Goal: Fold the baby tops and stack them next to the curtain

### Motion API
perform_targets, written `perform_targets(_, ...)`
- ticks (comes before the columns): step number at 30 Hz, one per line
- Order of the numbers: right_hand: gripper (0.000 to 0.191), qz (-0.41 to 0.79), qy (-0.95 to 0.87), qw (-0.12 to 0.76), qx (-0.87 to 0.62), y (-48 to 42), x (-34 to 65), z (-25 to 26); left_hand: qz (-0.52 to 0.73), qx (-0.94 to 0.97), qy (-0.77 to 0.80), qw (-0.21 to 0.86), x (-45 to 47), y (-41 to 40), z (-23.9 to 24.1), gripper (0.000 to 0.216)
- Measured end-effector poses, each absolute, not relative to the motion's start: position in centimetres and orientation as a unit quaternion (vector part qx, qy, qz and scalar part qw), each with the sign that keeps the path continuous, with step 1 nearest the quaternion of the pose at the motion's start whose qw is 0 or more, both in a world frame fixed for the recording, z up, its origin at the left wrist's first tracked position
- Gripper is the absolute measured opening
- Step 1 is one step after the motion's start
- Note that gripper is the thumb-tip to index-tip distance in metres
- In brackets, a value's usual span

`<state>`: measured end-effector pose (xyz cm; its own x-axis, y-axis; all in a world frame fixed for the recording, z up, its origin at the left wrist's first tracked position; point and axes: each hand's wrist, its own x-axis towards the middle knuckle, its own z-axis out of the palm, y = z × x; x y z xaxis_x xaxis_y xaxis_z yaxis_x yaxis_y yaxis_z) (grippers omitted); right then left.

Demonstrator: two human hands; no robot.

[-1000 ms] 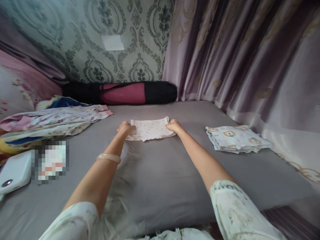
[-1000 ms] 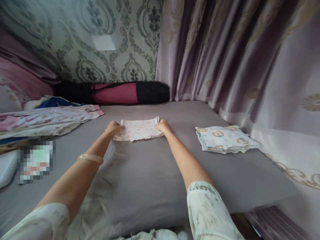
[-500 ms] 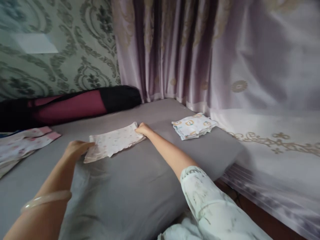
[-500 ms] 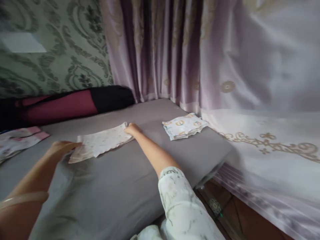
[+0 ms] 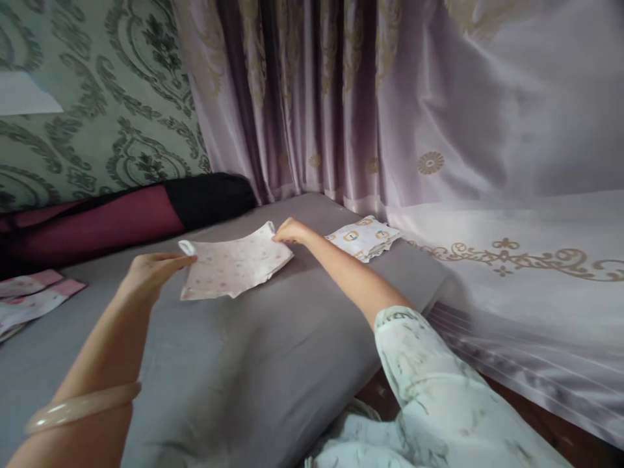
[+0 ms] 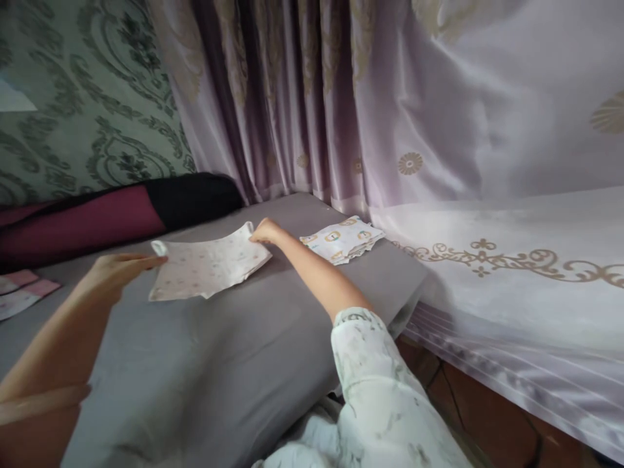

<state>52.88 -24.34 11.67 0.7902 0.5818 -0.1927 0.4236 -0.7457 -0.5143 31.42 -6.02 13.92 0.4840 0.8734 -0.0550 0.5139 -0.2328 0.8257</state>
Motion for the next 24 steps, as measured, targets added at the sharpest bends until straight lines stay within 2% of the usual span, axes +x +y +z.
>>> perform_targets(4, 0.016, 0.153, -0.211, 0.241, -0.935, -28.1, 54.5, 14.8, 0.188, 0.763, 0.403, 0.469, 34.0, -8.6, 13.9, 0.011)
perform_targets(11, 0.034, 0.151, -0.128, 0.235, -0.952, -34.7, 57.1, 18.1, 0.176, 0.767, 0.329, 0.523, 38.4, -13.8, 13.1, 0.017)
perform_targets(24, 0.020, 0.104, -0.007, 0.187, -0.977, -44.7, 62.1, 19.6, 0.141, 0.755, 0.222, 0.600, 45.6, -22.7, 11.5, 0.024)
